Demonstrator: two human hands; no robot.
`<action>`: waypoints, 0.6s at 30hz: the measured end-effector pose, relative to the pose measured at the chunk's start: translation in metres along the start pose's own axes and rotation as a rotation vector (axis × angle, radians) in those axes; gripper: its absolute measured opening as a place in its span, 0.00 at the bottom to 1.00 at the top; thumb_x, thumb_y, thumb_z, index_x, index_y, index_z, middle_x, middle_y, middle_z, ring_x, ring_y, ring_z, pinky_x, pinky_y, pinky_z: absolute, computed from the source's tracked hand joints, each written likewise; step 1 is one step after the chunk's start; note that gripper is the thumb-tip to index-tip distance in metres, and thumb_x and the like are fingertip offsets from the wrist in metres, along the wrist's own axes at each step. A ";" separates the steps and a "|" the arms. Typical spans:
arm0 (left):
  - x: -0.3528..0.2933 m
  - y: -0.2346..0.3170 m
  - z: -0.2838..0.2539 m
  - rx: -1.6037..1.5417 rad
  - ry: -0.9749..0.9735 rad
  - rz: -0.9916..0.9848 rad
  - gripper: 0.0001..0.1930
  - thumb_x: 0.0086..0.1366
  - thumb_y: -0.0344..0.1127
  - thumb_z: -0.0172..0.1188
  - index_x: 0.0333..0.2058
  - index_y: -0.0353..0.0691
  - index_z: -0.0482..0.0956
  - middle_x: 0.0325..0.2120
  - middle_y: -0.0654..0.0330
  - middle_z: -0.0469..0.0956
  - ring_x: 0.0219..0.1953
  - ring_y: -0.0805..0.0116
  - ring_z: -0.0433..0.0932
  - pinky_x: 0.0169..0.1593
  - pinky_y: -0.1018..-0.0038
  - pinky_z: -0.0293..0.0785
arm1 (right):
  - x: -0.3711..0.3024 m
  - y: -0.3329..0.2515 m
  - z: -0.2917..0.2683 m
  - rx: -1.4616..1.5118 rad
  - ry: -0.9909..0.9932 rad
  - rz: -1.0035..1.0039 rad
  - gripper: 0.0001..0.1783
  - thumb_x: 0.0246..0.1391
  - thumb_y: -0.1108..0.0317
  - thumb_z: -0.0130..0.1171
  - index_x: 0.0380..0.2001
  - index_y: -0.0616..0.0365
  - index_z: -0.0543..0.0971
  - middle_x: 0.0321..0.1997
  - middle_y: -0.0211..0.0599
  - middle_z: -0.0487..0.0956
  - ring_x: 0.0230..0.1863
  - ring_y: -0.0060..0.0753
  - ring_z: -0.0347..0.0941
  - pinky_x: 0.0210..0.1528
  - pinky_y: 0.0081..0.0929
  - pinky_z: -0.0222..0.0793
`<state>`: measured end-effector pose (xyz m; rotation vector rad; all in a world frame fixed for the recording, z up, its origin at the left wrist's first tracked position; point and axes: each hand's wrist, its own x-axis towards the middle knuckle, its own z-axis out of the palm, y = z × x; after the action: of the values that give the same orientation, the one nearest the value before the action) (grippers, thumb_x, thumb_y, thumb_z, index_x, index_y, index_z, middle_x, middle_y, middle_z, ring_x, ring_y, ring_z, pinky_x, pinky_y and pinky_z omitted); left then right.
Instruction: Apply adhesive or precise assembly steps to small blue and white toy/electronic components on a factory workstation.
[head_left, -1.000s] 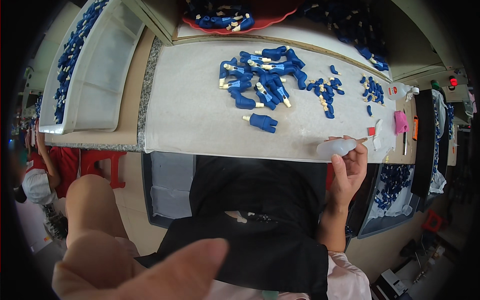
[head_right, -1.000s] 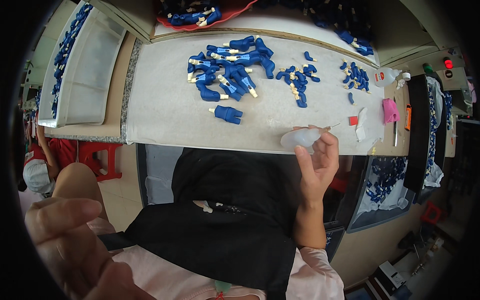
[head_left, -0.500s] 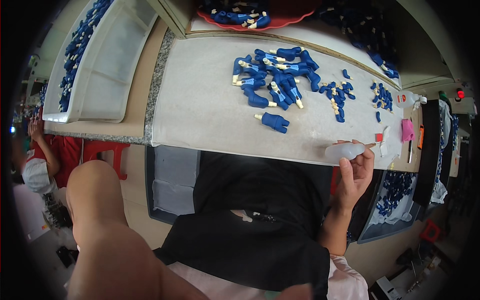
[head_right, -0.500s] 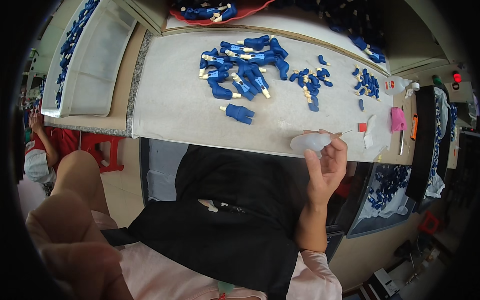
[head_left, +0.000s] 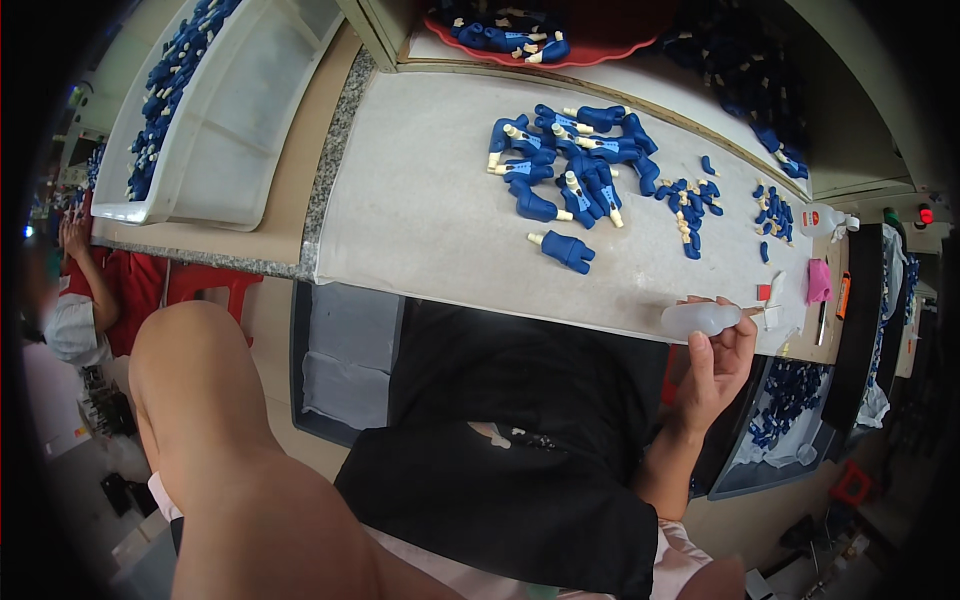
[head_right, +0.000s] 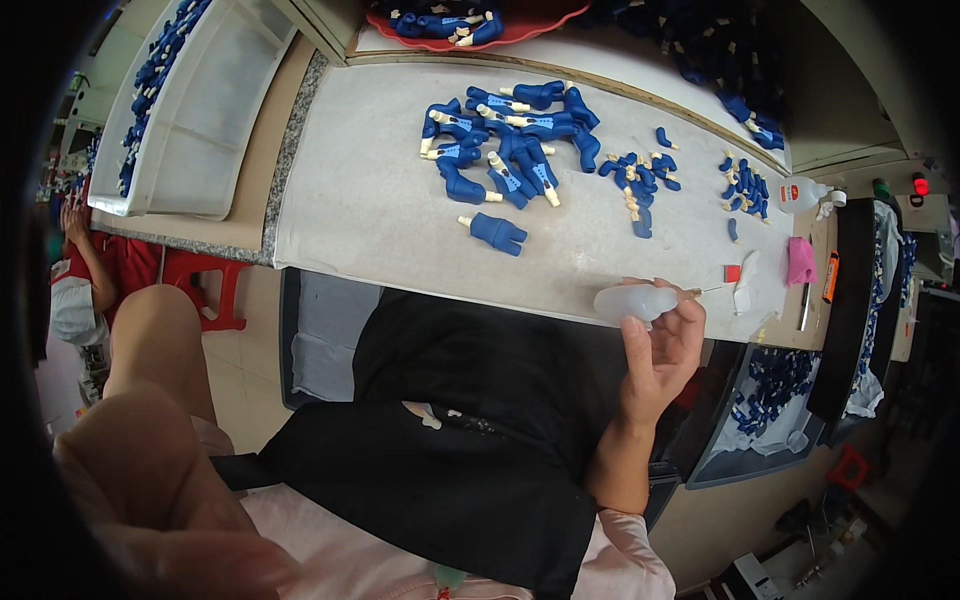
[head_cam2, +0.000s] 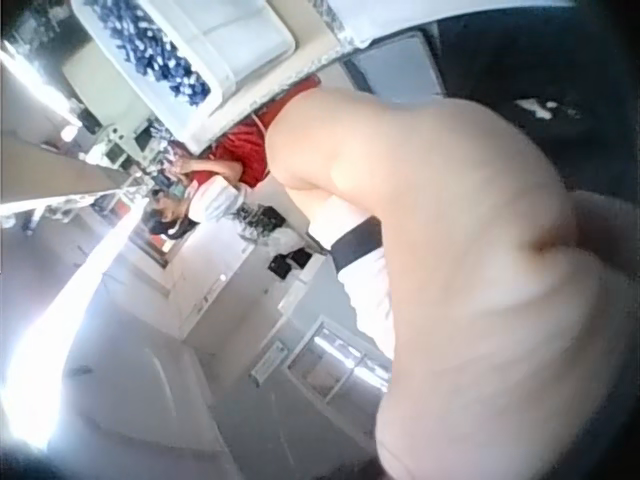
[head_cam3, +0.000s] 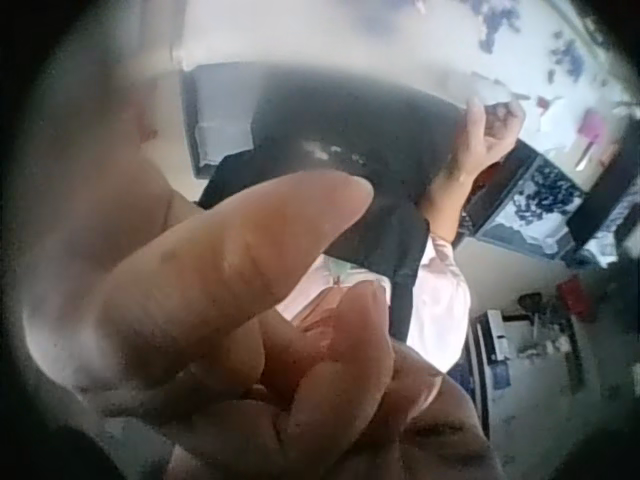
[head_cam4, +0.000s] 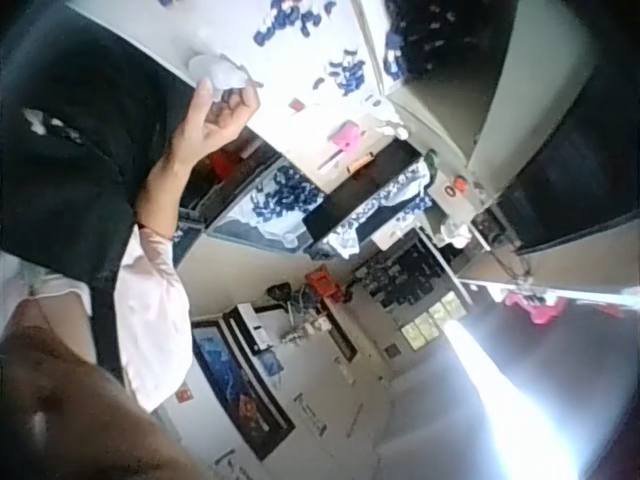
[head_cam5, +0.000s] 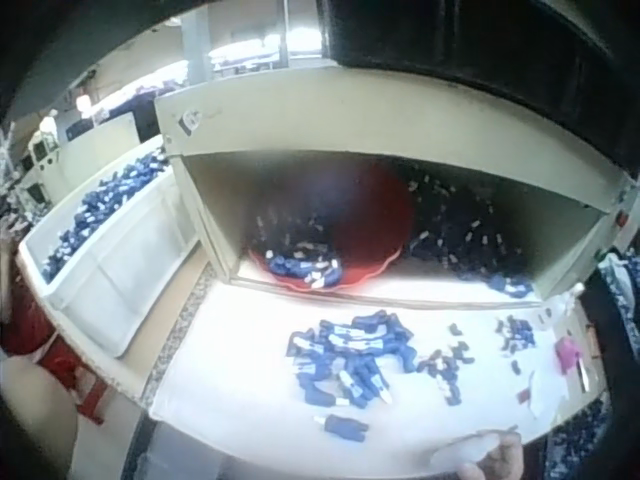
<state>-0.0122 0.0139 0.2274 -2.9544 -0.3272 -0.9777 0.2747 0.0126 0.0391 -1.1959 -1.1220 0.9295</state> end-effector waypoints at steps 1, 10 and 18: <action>0.001 0.000 0.004 -0.008 0.010 0.006 0.16 0.53 0.49 0.51 0.24 0.42 0.72 0.12 0.64 0.68 0.17 0.80 0.68 0.23 0.86 0.69 | -0.001 0.000 0.001 0.007 0.018 -0.006 0.20 0.42 0.76 0.53 0.41 0.65 0.62 0.40 0.47 0.70 0.44 0.38 0.68 0.46 0.30 0.62; -0.006 0.004 0.003 -0.058 0.094 0.039 0.15 0.54 0.47 0.50 0.27 0.40 0.72 0.13 0.61 0.67 0.17 0.78 0.68 0.24 0.86 0.69 | -0.002 -0.001 0.003 0.002 0.013 0.003 0.20 0.41 0.76 0.53 0.41 0.65 0.62 0.40 0.48 0.70 0.42 0.38 0.69 0.46 0.29 0.62; -0.007 -0.006 0.006 -0.109 0.157 0.076 0.14 0.54 0.45 0.50 0.28 0.39 0.73 0.14 0.59 0.67 0.18 0.77 0.68 0.24 0.85 0.69 | -0.002 -0.001 0.001 0.005 -0.002 -0.003 0.21 0.42 0.77 0.53 0.42 0.65 0.62 0.39 0.51 0.70 0.43 0.40 0.68 0.46 0.30 0.62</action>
<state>-0.0157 0.0191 0.2177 -2.9340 -0.1617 -1.2452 0.2736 0.0108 0.0398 -1.1893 -1.1220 0.9311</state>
